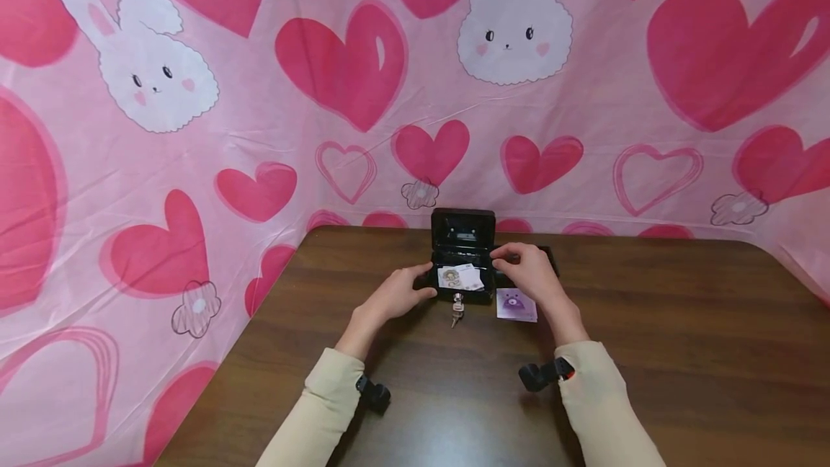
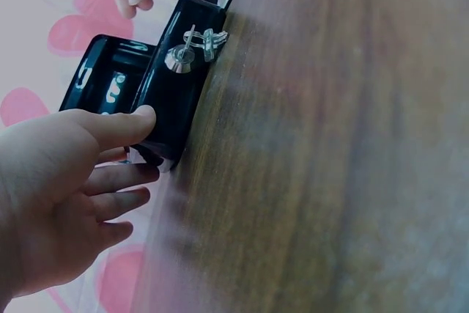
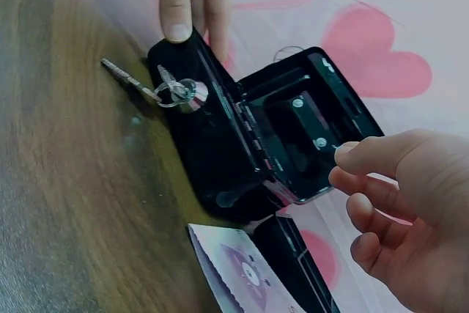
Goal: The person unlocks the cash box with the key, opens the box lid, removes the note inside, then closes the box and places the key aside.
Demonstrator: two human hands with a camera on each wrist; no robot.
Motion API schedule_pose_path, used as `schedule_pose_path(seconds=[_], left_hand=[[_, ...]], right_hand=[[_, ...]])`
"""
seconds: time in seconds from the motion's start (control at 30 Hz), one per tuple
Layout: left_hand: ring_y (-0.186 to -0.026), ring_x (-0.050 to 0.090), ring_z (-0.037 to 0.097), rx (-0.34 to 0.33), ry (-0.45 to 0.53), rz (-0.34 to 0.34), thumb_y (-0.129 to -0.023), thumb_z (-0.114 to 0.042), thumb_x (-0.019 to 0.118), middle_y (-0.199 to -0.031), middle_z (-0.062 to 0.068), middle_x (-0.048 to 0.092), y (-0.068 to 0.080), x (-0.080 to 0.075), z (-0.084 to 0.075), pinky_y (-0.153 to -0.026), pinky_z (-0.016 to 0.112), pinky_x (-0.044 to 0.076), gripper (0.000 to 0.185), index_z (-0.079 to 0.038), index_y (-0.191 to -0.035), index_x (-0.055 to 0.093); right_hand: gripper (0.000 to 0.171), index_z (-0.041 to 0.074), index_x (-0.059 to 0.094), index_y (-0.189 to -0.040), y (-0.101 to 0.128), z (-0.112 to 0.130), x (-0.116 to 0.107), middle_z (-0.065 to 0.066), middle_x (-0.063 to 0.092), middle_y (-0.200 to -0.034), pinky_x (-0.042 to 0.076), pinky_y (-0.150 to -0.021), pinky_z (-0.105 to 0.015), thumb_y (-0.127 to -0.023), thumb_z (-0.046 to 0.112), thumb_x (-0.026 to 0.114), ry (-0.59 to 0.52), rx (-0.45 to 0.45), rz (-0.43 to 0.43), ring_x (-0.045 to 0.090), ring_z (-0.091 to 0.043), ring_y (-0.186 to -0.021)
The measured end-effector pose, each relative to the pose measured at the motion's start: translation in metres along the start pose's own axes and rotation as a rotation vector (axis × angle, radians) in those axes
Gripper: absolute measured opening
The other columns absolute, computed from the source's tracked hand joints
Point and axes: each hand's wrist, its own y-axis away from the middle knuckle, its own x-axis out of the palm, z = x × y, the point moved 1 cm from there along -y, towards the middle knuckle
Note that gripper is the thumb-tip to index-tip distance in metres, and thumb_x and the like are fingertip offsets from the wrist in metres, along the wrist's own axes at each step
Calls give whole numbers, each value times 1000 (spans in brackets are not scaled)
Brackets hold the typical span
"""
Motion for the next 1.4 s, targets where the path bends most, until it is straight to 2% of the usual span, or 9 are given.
schedule_pose_path(seconds=[0.4,0.83,1.0,1.4], left_hand=[[-138,47,29,6,-25,-15,-96,-34,65,-148,7,53,0,0,0,-115,43,39,59,-13,-148,48],[-139,47,28,-6,-19,-11,-96,-35,65,-149,6,53,-1,1,0,-115,43,39,59,-14,-148,48],[-138,47,28,-11,-21,-13,-96,-36,65,-148,6,53,-1,1,0,-115,44,39,59,-14,-148,48],[-138,48,27,-15,-34,-5,-96,-37,65,-148,5,53,-2,2,1,-114,43,40,59,-15,-149,48]], right_hand=[[24,5,73,-113,-11,2,15,-17,71,-115,53,-76,-37,-95,18,66,29,-42,44,66,-26,-90],[22,4,74,-110,-19,0,29,-18,72,-113,54,-87,-50,-95,17,65,34,-11,94,65,-27,-94],[23,5,74,-110,-21,-1,35,-17,72,-113,53,-92,-52,-95,19,65,32,-18,114,65,-30,-101],[26,2,73,-111,-25,3,42,-17,73,-108,52,-94,-52,-93,20,66,76,3,157,66,-33,-104]])
